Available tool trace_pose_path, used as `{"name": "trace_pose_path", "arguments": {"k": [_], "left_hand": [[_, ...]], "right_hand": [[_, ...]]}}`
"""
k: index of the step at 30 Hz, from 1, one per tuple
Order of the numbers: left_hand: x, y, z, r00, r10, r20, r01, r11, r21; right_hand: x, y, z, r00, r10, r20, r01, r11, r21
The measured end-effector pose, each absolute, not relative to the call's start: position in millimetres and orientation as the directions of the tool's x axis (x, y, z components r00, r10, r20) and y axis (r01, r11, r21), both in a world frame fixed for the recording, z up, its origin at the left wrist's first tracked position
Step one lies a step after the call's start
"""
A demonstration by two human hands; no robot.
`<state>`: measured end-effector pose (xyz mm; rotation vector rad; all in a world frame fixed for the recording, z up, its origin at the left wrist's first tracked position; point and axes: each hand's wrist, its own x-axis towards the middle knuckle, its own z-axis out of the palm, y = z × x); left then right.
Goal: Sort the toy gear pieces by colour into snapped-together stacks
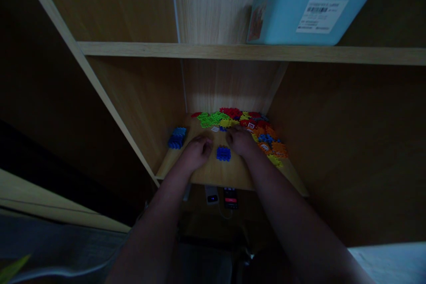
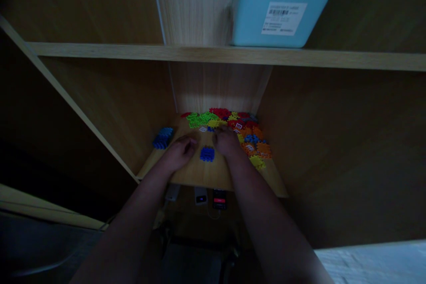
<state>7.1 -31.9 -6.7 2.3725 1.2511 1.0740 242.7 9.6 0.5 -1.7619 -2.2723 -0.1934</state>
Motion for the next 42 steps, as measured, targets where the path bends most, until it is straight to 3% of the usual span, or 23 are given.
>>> {"name": "trace_pose_path", "arguments": {"k": [18,31,42], "left_hand": [[6.7,-29.3,-9.4,0.361,0.783,0.507,0.590,-0.613,0.526],[6.3,-30.6,-8.8,0.357,0.785,0.506,0.587,-0.610,0.532],[6.9,-31.7,-7.0,0.365,0.785,0.500,0.586,-0.611,0.532]], "right_hand": [[243.4,14.1,-3.6,-0.219,0.931,0.292,0.962,0.256,-0.095],[243.0,14.2,-1.3,-0.195,0.924,0.328,0.922,0.286,-0.260],[249.3,18.7,2.5,0.011,0.883,0.469,0.884,0.211,-0.418]]}}
